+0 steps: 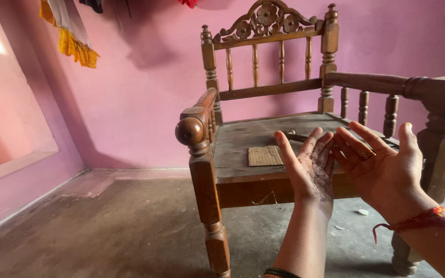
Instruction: The person uses a hammer to tap and adjust joints on a wooden chair, focusing on the armrest and leg connections. The person repeatedly strikes the same areas to tighten or align the chair components.
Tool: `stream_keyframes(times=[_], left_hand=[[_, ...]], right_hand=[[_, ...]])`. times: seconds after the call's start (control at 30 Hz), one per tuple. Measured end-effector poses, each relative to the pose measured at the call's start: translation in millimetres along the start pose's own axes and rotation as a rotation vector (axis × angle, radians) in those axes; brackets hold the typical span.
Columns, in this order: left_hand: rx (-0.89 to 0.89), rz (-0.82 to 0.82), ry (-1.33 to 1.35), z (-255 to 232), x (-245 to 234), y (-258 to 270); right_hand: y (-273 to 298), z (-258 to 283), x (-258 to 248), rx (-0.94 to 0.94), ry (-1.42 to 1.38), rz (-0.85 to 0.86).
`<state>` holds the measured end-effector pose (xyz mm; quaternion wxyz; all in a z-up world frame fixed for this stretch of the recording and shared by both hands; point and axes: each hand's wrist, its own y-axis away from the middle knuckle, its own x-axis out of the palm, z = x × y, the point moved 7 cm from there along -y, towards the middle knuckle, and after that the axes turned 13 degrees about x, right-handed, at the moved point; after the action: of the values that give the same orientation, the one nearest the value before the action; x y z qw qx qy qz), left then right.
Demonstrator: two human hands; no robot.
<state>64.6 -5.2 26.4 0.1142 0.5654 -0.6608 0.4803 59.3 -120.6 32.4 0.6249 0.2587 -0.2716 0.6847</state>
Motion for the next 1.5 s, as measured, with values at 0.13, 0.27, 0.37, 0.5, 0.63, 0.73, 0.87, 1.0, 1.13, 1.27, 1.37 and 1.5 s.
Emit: stream_keyframes(times=[0.13, 0.27, 0.37, 0.5, 0.63, 0.73, 0.87, 1.0, 1.13, 1.27, 1.37, 1.5], left_hand=[[-0.004, 0.016, -0.016, -11, -10, -4], [0.001, 0.000, -0.064, -16, -27, -14], [0.017, -0.011, -0.047, -15, -38, -25], [0.003, 0.003, -0.044, -2, -47, -38], [-0.018, 0.041, -0.328, 13, -57, -53], [0.070, 0.121, -0.848, 14, -64, -66], [0.219, 0.330, -1.709, 22, -70, -70], [0.230, 0.461, -2.015, 38, -80, -72], [0.130, 0.557, -2.104, 52, -93, -64], [0.138, 0.553, -2.091, 53, -95, -61], [0.221, 0.546, -2.106, 52, -91, -61], [0.142, 0.567, -2.098, 56, -96, -60]], right_hand=[[-18, -8, 8, 0.024, -0.004, 0.033], [-45, -11, 14, 0.017, -0.001, 0.062], [-62, -15, 11, 0.015, 0.006, 0.075], [-88, -21, -2, 0.020, 0.064, 0.075], [-123, 5, -20, -0.203, 0.646, -0.119], [-139, 24, -24, -0.536, 1.318, -0.241], [-185, 3, -38, -0.468, 1.815, -0.274], [-217, -33, -54, -0.069, 1.991, -0.232], [-212, -34, -34, -0.362, 2.131, -0.308], [-217, -27, -27, -0.270, 2.236, -0.410], [-225, -28, -33, -0.152, 2.193, -0.403], [-235, -29, -43, -0.228, 2.271, -0.450]])
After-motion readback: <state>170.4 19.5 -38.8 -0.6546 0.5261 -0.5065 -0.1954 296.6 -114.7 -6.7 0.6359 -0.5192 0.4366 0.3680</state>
